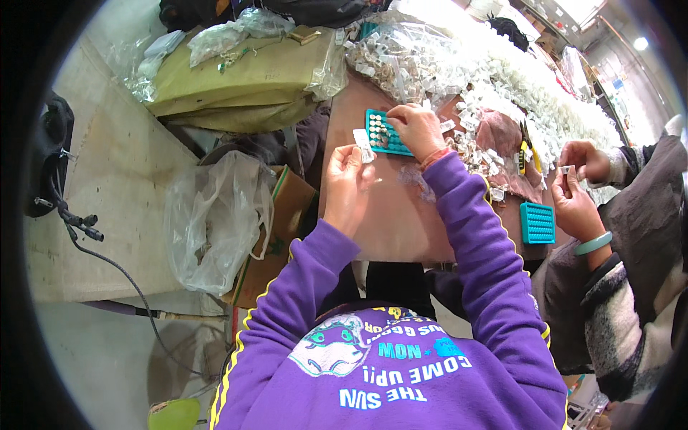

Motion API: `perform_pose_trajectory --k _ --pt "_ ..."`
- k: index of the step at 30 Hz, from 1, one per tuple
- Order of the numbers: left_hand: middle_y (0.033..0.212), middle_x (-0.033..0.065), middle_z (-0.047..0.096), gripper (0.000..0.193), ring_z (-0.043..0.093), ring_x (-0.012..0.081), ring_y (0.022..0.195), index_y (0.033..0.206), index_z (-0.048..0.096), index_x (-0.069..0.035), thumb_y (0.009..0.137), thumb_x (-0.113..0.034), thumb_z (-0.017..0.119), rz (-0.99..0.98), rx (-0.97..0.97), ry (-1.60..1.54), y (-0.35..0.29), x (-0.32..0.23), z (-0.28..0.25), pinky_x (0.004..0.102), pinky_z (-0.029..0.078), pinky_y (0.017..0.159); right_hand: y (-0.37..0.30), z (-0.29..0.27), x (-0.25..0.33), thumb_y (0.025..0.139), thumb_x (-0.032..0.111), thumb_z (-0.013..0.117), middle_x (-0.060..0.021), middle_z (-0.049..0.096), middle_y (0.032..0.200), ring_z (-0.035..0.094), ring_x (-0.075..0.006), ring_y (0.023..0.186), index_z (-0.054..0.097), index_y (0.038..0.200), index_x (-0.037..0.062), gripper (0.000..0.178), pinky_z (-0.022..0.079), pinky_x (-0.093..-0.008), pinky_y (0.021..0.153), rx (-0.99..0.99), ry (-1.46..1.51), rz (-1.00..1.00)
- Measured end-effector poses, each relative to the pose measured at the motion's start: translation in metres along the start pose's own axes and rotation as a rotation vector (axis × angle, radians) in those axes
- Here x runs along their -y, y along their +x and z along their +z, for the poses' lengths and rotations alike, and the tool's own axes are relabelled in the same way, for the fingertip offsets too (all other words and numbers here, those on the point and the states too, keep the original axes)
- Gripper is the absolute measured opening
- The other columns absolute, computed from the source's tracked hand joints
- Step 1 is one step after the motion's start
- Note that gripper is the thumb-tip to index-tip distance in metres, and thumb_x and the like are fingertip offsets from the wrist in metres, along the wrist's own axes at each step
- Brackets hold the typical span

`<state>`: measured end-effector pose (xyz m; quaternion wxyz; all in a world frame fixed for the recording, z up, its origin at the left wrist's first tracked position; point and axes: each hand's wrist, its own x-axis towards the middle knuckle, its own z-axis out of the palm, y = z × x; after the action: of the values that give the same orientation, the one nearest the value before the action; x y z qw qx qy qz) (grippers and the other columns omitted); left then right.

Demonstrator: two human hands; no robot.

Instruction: The person repeatedly picks small white plastic components and metal pins from a cluttered table, inserts the pins into the components, and places the assembled units into a blue tray. The person handles items one at a time and occasionally shifts debris aside to access more parts.

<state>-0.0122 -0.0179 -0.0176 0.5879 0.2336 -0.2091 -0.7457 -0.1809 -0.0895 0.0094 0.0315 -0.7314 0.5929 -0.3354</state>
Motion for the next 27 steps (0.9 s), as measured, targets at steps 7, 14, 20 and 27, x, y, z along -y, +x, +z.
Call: perform_pose_trajectory --k 7,14,20,27 --pt "0.090 0.0030 0.060 0.013 0.047 0.0054 0.060 0.102 0.051 -0.009 0.099 -0.021 0.054 -0.088 -0.041 -0.089 0.002 -0.002 0.002 0.0177 0.042 0.053 0.010 0.019 -0.010 0.077 0.017 0.069 -0.0123 0.064 0.085 0.064 -0.0331 0.083 0.069 0.082 0.0067 0.012 0.051 -0.0411 0.076 0.136 -0.061 -0.044" --pt "0.097 0.0081 0.064 0.014 0.062 0.0116 0.075 0.106 0.052 -0.009 0.097 -0.020 0.055 -0.105 -0.033 -0.161 0.006 0.003 -0.003 0.0200 0.050 0.059 0.009 0.009 -0.017 0.077 0.010 0.065 -0.0140 0.066 0.082 0.066 -0.0314 0.078 0.068 0.083 0.0045 0.008 0.052 -0.0399 0.073 0.066 0.038 0.006" --pt "0.099 0.0085 0.066 0.016 0.064 0.0125 0.079 0.107 0.052 -0.010 0.097 -0.021 0.055 -0.120 0.036 -0.111 0.007 0.005 -0.007 0.0225 0.052 0.062 -0.004 0.002 -0.017 0.076 0.010 0.068 -0.0134 0.067 0.083 0.067 -0.0290 0.077 0.071 0.087 0.0049 0.012 0.053 -0.0362 0.072 0.147 -0.004 -0.053" --pt "0.098 0.0077 0.066 0.016 0.063 0.0129 0.080 0.108 0.054 -0.009 0.097 -0.022 0.056 -0.100 0.048 -0.057 0.005 0.002 -0.006 0.0255 0.052 0.069 -0.005 0.005 -0.007 0.074 0.011 0.071 -0.0135 0.067 0.083 0.066 -0.0301 0.077 0.071 0.086 0.0054 0.013 0.053 -0.0366 0.072 0.153 -0.091 0.010"
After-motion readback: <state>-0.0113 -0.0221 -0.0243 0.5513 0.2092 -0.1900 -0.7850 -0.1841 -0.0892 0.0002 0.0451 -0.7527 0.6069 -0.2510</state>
